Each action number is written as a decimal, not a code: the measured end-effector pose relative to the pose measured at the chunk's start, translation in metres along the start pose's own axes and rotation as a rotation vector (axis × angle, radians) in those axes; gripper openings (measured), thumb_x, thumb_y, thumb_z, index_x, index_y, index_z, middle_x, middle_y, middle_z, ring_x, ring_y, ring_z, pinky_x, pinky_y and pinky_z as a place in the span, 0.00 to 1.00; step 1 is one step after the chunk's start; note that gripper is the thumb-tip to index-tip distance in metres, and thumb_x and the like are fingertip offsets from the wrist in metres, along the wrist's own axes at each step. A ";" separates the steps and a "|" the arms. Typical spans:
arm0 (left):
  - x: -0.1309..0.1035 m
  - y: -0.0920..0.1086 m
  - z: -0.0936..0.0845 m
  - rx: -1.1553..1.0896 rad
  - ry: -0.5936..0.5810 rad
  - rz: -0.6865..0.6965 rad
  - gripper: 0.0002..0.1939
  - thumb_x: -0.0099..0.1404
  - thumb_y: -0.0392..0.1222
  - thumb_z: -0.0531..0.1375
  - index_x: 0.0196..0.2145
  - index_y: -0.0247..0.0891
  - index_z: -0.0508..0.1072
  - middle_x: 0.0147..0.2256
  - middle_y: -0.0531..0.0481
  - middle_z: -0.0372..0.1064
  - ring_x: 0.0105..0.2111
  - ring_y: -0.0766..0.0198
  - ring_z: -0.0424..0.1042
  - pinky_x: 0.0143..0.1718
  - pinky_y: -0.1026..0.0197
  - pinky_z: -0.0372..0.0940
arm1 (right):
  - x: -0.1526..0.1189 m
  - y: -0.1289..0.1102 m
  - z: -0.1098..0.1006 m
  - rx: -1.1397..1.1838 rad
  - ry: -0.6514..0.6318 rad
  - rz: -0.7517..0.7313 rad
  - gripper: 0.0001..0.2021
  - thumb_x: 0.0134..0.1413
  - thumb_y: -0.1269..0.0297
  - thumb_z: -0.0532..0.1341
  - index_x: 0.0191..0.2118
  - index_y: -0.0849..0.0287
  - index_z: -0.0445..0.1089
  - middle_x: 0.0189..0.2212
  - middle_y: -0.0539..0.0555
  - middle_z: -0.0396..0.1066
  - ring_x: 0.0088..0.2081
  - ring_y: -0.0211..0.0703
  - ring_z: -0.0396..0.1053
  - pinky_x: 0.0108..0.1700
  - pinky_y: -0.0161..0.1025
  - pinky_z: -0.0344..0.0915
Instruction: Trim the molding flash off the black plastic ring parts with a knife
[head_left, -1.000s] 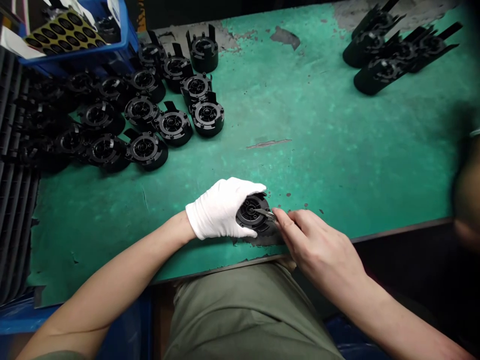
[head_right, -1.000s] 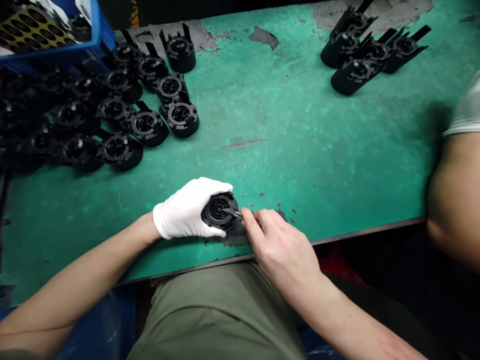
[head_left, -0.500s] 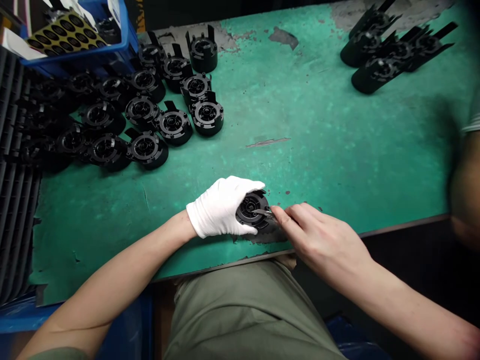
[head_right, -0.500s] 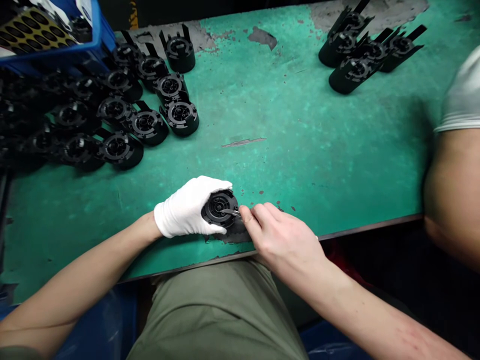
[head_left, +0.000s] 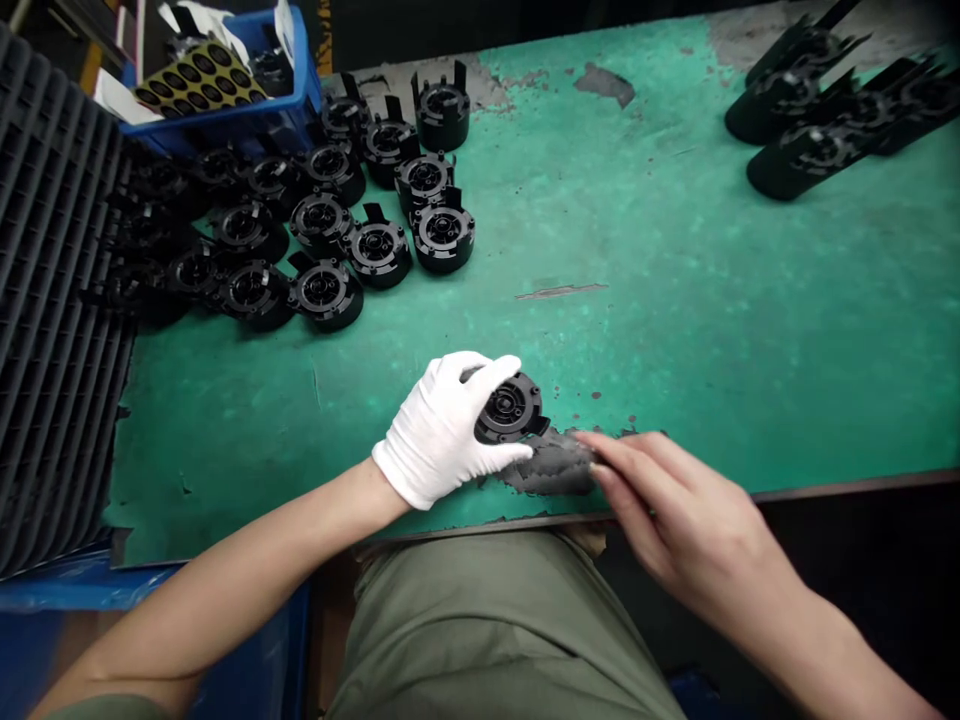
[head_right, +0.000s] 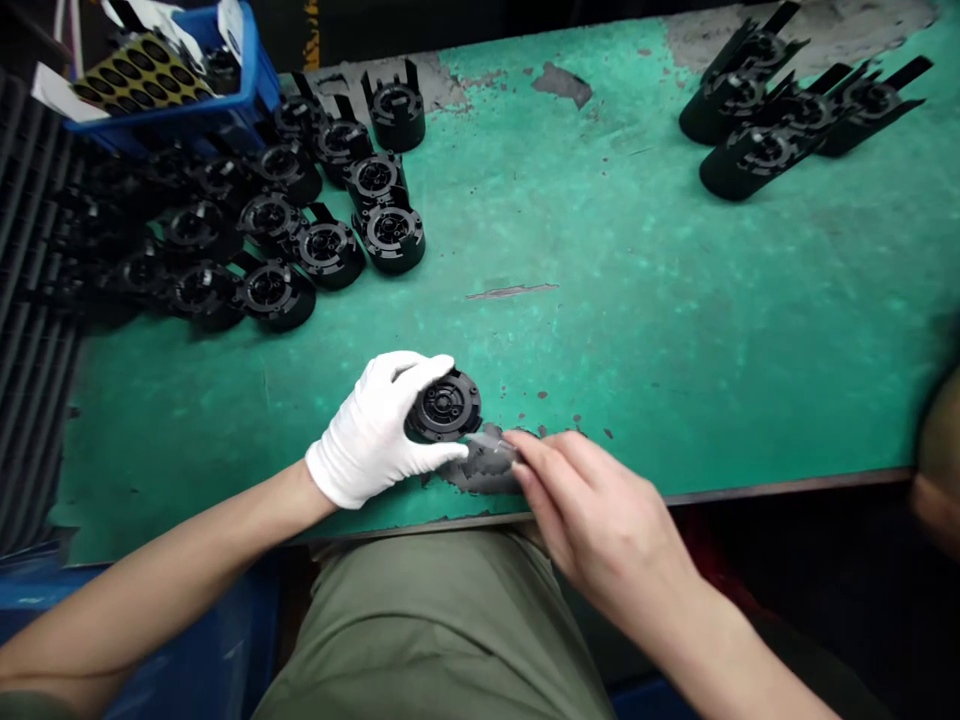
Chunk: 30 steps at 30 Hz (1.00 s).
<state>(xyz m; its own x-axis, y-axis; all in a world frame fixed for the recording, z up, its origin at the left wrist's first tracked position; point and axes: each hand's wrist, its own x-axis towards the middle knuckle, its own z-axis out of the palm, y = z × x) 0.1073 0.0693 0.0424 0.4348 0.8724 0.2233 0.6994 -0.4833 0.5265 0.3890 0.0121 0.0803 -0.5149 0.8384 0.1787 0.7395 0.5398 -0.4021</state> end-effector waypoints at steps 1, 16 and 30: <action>-0.001 0.003 -0.005 0.023 -0.041 -0.023 0.54 0.57 0.64 0.79 0.70 0.38 0.64 0.59 0.33 0.72 0.57 0.38 0.76 0.60 0.38 0.75 | -0.002 -0.002 0.005 0.031 -0.008 -0.009 0.18 0.76 0.71 0.61 0.66 0.62 0.69 0.45 0.57 0.75 0.42 0.44 0.75 0.45 0.40 0.70; 0.013 -0.014 0.029 -0.209 0.026 0.205 0.47 0.61 0.81 0.66 0.58 0.37 0.71 0.53 0.33 0.79 0.52 0.41 0.82 0.54 0.41 0.76 | -0.009 -0.006 0.025 -0.044 0.012 0.093 0.16 0.78 0.68 0.59 0.64 0.64 0.70 0.42 0.58 0.72 0.42 0.49 0.73 0.45 0.45 0.72; 0.009 -0.012 0.033 -0.157 0.021 0.181 0.47 0.61 0.82 0.66 0.57 0.38 0.73 0.52 0.35 0.79 0.52 0.42 0.81 0.56 0.42 0.75 | 0.000 -0.017 0.033 -0.143 -0.007 0.138 0.17 0.78 0.67 0.60 0.65 0.66 0.72 0.41 0.58 0.70 0.39 0.47 0.68 0.41 0.44 0.68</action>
<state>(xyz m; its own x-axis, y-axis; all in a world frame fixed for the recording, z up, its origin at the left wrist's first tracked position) 0.1212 0.0808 0.0109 0.5320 0.7746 0.3419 0.5137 -0.6163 0.5969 0.3624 0.0010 0.0576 -0.4072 0.9049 0.1242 0.8570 0.4255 -0.2906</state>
